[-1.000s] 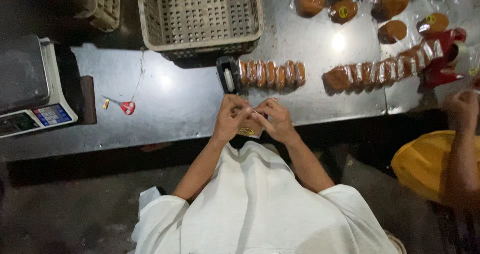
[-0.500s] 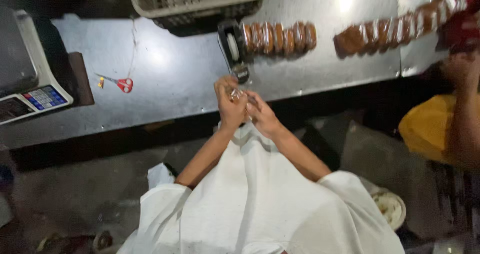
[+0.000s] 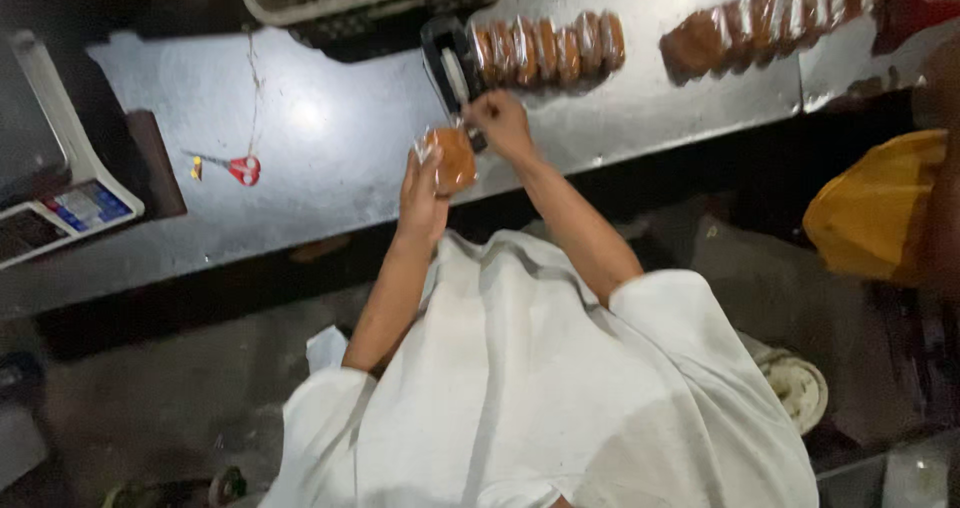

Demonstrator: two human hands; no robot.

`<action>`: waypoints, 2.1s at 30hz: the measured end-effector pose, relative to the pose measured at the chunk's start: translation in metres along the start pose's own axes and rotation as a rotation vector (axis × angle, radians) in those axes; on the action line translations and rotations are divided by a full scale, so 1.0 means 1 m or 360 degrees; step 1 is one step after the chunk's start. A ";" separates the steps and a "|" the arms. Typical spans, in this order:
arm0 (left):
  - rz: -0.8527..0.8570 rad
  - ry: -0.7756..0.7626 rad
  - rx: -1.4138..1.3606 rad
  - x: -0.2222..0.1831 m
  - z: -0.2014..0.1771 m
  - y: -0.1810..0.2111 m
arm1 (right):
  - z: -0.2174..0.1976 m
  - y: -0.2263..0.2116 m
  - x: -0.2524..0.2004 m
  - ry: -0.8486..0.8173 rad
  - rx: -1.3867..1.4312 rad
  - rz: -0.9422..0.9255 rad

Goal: The person tapes plastic food packages closed using a tabletop tape dispenser, handling the small round and rectangular baked goods one at a time and placing them into a plastic crate.

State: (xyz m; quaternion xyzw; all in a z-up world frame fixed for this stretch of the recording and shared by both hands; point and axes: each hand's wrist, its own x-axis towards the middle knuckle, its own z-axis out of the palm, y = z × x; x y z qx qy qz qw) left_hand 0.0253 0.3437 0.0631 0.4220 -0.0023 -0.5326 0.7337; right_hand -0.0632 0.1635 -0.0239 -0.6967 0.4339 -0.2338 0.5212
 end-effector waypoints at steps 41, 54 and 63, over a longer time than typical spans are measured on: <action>0.0601 0.0090 0.2143 0.144 0.150 -0.094 | -0.211 0.026 0.053 0.0249 -0.0725 -0.0034; 0.0416 0.0024 0.2244 0.192 0.173 -0.108 | -0.221 -0.004 0.050 0.0232 -0.0525 0.0069; 0.1322 0.0423 0.1579 0.175 0.097 0.095 | -0.067 -0.111 0.135 -0.0091 0.0447 -0.0689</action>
